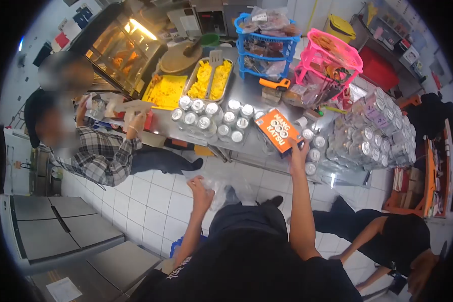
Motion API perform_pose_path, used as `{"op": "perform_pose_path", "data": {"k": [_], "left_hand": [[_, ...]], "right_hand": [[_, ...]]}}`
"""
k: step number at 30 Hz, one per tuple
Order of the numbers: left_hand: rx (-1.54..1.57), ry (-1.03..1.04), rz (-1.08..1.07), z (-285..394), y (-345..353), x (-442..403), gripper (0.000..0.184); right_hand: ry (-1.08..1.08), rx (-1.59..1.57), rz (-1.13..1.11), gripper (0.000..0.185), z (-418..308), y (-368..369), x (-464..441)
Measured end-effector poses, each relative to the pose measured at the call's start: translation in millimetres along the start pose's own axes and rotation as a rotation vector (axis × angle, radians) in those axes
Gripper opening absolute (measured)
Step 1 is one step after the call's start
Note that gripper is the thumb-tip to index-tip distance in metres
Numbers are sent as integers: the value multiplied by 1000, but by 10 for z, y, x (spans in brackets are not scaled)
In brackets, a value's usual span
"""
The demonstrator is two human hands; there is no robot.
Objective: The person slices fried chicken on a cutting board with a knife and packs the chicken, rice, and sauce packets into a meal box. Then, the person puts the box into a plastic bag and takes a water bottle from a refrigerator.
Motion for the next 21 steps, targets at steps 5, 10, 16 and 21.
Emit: {"op": "perform_pose_path", "data": {"k": [5, 10, 16, 21], "left_hand": [[51, -89, 9, 243, -450, -148, 42], [-186, -128, -27, 759, -444, -128, 48], [146, -291, -115, 1746, -329, -198, 51], [111, 128, -365, 2098, 158, 13, 57]], "right_hand": [[-195, 35, -237, 63, -289, -179, 518], [-230, 303, -542, 69, -308, -137, 1018], [-47, 494, -813, 69, 214, 43, 1300], [-45, 273, -771, 69, 398, 204, 1428]]}}
Point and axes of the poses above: each hand's wrist, its own x-axis away from the middle knuckle, its own y-axis out of the palm, z = x × y, the point moved 6 cm from there along -x, towards the middle knuckle, and after that the axes turned 10 degrees about x, right-handed, at the moved point
